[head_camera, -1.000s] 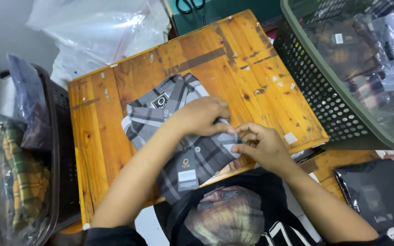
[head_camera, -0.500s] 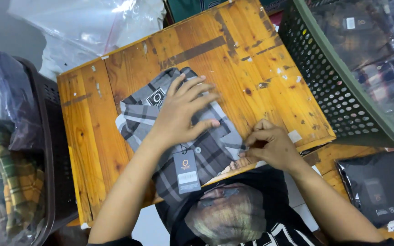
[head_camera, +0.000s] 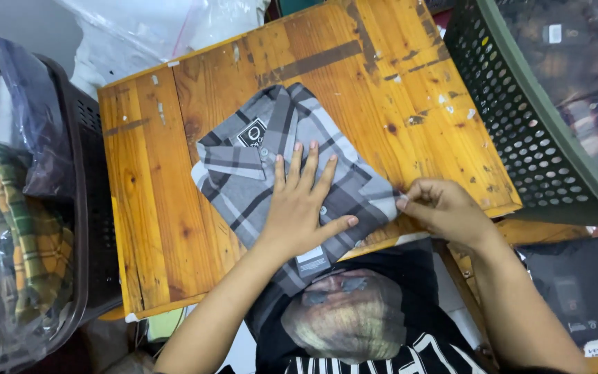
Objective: The person folds a gray plaid shirt on a wooden table, aligns the edges, and folds it into a compact rectangle. They then place the folded shirt into a clear plastic bag, smooth the bag, and set it aside.
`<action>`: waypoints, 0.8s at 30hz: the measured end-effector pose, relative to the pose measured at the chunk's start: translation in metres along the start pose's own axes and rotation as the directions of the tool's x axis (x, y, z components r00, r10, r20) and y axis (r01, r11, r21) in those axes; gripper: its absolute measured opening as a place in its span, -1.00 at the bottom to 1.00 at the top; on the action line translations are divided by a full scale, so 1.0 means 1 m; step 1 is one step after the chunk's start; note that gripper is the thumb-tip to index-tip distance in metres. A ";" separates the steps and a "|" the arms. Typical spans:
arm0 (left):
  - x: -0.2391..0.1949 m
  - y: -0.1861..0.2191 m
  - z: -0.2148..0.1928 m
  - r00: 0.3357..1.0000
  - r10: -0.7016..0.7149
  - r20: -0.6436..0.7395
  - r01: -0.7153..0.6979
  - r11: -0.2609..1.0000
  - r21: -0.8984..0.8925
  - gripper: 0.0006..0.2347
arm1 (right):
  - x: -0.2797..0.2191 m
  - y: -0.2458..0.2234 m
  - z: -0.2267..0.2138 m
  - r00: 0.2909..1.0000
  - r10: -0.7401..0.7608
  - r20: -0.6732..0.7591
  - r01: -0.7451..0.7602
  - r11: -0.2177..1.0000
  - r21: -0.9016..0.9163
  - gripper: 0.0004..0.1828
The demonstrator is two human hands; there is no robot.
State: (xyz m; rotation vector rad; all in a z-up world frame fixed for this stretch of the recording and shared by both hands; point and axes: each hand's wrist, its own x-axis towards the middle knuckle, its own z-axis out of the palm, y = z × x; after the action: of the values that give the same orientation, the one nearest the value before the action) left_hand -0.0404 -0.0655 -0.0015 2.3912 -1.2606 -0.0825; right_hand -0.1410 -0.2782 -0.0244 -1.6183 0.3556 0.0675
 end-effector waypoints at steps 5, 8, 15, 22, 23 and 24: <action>0.001 0.004 -0.001 0.999 -0.047 0.021 0.047 0.999 -0.006 -0.25 | -0.001 -0.014 0.002 0.999 0.044 0.030 -0.041 0.994 -0.097 -0.93; 0.000 0.005 -0.001 0.999 -0.033 0.019 0.033 0.999 0.000 -0.31 | -0.003 -0.032 0.019 0.990 -0.035 -0.136 -0.028 0.898 -0.439 -0.55; 0.002 0.004 -0.002 0.999 -0.032 0.017 0.032 0.999 0.022 -0.39 | 0.008 0.013 0.034 0.829 -0.544 -0.131 0.150 0.441 -0.885 -0.73; 0.003 0.004 0.001 1.000 -0.002 0.012 0.001 0.998 0.061 -0.43 | 0.001 -0.040 0.059 0.513 -0.857 0.048 0.376 0.174 -0.910 -0.45; 0.004 -0.001 0.004 1.000 -0.012 0.004 0.012 0.998 0.063 -0.43 | 0.005 -0.032 0.064 0.510 -0.858 0.058 0.387 0.168 -0.907 -0.45; 0.005 -0.005 0.008 1.000 -0.009 -0.029 0.007 0.999 -0.045 -0.44 | 0.010 -0.025 0.069 0.638 -0.756 0.149 0.437 0.196 -0.878 -0.41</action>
State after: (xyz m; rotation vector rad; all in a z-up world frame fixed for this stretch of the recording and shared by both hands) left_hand -0.0356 -0.0695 -0.0097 2.3506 -1.2230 -0.0772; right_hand -0.1134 -0.2118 -0.0085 -2.7357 -0.2041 -0.8104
